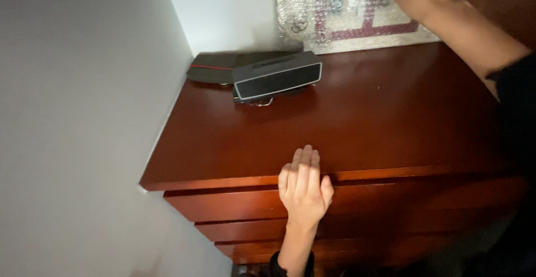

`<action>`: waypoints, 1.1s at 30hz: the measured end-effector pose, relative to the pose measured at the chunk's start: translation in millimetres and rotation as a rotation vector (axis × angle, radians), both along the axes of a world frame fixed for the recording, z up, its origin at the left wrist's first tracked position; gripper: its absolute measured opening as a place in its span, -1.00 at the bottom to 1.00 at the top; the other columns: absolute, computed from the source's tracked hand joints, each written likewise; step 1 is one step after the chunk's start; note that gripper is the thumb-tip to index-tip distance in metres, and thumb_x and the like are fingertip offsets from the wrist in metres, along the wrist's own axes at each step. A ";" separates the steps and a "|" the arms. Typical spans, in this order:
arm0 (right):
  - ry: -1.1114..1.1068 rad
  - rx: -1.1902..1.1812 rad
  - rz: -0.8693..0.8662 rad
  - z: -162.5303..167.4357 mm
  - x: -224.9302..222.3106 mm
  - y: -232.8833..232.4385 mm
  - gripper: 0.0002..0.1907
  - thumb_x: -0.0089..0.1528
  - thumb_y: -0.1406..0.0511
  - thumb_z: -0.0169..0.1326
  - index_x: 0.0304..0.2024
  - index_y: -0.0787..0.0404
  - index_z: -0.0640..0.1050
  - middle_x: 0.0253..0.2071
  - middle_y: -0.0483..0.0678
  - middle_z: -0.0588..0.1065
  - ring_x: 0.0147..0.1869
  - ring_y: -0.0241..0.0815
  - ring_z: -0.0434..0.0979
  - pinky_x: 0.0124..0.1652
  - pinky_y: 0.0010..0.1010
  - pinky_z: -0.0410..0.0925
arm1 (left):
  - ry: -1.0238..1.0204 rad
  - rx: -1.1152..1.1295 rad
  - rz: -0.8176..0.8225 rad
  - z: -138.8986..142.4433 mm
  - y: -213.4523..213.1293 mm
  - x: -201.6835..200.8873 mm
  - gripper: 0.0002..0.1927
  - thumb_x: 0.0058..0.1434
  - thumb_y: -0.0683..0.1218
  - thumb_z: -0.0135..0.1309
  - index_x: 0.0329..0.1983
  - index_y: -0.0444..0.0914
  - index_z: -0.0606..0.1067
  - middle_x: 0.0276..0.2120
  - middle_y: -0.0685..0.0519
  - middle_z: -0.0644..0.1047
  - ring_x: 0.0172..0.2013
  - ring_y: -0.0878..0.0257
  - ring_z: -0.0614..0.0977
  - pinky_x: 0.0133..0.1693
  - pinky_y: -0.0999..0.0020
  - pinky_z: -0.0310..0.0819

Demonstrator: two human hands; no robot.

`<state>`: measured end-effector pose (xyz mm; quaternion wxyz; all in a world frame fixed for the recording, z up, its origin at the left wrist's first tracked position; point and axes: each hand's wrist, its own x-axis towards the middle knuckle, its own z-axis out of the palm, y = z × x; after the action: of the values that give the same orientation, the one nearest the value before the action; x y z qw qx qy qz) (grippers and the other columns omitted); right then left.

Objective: The person removes medical supply boxes, bottles, and other items from a bedroom shelf and carries them to a nearby table. They then carry items back and rearrange them on the shelf, including placing a speaker and other objects in new positions.

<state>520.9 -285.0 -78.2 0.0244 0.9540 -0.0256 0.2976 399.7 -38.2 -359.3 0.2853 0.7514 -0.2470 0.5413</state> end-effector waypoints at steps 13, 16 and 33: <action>0.304 0.151 0.533 -88.9 15.2 44.8 0.01 0.11 -0.04 0.30 0.49 0.07 0.15 0.40 0.18 0.22 0.35 0.14 0.31 0.16 -0.09 0.36 | 0.046 0.044 -0.080 2.9 8.5 -3.0 -0.60 0.51 0.01 -0.18 0.09 -0.35 0.54 0.11 -0.09 0.58 0.18 0.06 0.57 0.21 0.19 0.34; 0.438 0.326 0.552 -103.0 27.0 70.1 0.05 0.04 -0.10 0.26 0.49 -0.03 0.16 0.42 0.07 0.25 0.35 0.09 0.36 0.19 -0.13 0.36 | 0.045 0.056 -0.084 4.8 12.6 -2.8 -0.61 0.51 0.00 -0.16 0.10 -0.36 0.54 0.13 -0.10 0.57 0.18 0.06 0.57 0.21 0.18 0.35; 0.331 0.351 0.429 -129.8 18.3 83.1 0.00 0.18 -0.17 0.15 0.52 0.16 0.21 0.43 0.18 0.19 -0.04 0.19 0.63 0.12 0.06 0.39 | 0.055 0.213 -0.172 16.5 46.0 3.8 -0.65 0.52 0.00 -0.01 0.18 -0.33 0.51 0.18 -0.05 0.52 0.18 0.15 0.56 0.24 0.23 0.38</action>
<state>539.2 -201.9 -208.0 -0.2001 0.9627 0.1297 0.1279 403.5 7.8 -342.8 0.2559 0.7679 -0.3590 0.4647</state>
